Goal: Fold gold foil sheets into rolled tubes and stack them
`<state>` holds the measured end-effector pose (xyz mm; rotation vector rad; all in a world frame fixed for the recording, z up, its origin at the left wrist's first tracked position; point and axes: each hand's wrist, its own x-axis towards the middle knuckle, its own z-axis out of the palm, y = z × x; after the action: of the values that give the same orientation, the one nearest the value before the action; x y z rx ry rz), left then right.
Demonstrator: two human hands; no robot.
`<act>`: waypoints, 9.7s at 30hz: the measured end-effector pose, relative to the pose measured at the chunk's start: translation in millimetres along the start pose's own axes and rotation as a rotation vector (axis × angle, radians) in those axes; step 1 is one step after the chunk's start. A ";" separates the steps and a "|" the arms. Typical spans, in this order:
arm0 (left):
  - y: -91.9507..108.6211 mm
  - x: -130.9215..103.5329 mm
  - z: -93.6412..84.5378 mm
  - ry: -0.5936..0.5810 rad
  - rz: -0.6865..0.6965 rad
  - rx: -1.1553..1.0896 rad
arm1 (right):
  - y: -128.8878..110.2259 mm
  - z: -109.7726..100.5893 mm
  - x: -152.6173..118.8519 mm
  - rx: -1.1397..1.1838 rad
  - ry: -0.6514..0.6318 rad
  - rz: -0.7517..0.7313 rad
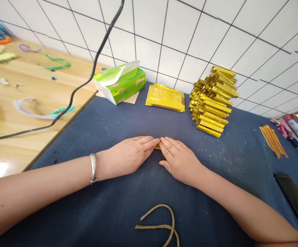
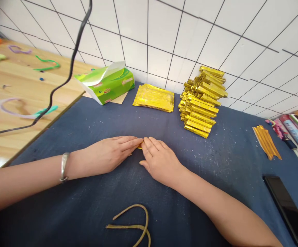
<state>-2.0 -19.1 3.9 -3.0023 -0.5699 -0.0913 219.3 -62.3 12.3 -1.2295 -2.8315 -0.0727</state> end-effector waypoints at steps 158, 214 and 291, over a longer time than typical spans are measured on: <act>-35.6 -12.1 -1.6 0.451 -0.147 -0.308 | 41.6 3.1 -19.5 0.020 0.298 -0.114; -33.3 -10.2 4.0 0.220 -0.150 -0.366 | 45.4 11.5 -13.9 0.323 0.120 0.156; -16.9 6.7 5.2 0.220 -0.395 -0.332 | 34.0 9.2 -0.6 0.330 0.229 0.420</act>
<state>-1.9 -0.6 0.4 -3.0698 -1.2167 -0.5867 244.2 -38.9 3.9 -1.5783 -2.2280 0.2444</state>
